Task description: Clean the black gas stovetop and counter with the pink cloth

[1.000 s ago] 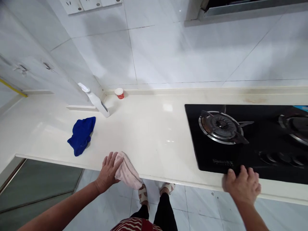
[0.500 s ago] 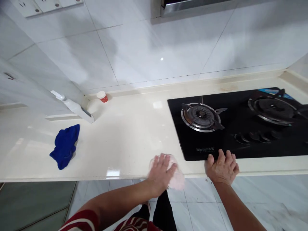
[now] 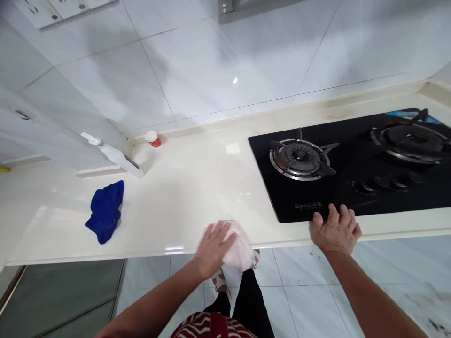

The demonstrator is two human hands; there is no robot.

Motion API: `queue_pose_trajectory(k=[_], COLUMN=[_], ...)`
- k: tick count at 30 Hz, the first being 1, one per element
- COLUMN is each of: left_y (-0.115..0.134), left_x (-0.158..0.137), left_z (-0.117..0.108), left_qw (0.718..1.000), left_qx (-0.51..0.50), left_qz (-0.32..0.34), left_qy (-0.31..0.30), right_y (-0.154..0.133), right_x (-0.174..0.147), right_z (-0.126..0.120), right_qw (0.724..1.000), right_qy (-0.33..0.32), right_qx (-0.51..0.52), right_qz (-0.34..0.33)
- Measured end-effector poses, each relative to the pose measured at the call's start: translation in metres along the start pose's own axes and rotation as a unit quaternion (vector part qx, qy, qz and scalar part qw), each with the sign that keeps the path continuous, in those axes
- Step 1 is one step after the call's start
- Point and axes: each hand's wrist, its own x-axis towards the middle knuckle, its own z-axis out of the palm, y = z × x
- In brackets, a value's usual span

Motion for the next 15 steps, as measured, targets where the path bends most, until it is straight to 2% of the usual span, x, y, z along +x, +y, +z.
queue_pose_trajectory(k=[4,6,8,10,12,15], left_y=[-0.057,-0.08,-0.097,-0.107,-0.111,-0.115], left_x=[-0.076,-0.109,-0.134,-0.15,-0.158,-0.163], left_z=[-0.002,-0.007,-0.019,-0.038,-0.065,-0.112], left_qw=[0.993,0.99,0.993,0.986,0.951,0.869], left_qx=[0.057,0.055,0.0,-0.118,-0.265,-0.414], left_qz=[-0.076,-0.103,-0.102,-0.106,-0.155,-0.267], left_qy=[0.063,0.074,0.058,0.043,0.038,0.054], right_y=[-0.001,-0.001,-0.001,-0.001,-0.001,-0.001], right_x=[0.001,0.001,0.002,0.003,0.003,0.004], right_z=[0.0,0.001,0.001,0.002,0.002,0.004], right_qw=[1.0,1.0,1.0,1.0,1.0,1.0], right_qy=[0.002,0.005,0.002,-0.001,-0.004,-0.006], right_qx=[0.001,0.005,0.009,0.007,0.002,-0.008], right_qz=[-0.001,0.001,0.003,0.005,0.007,0.01])
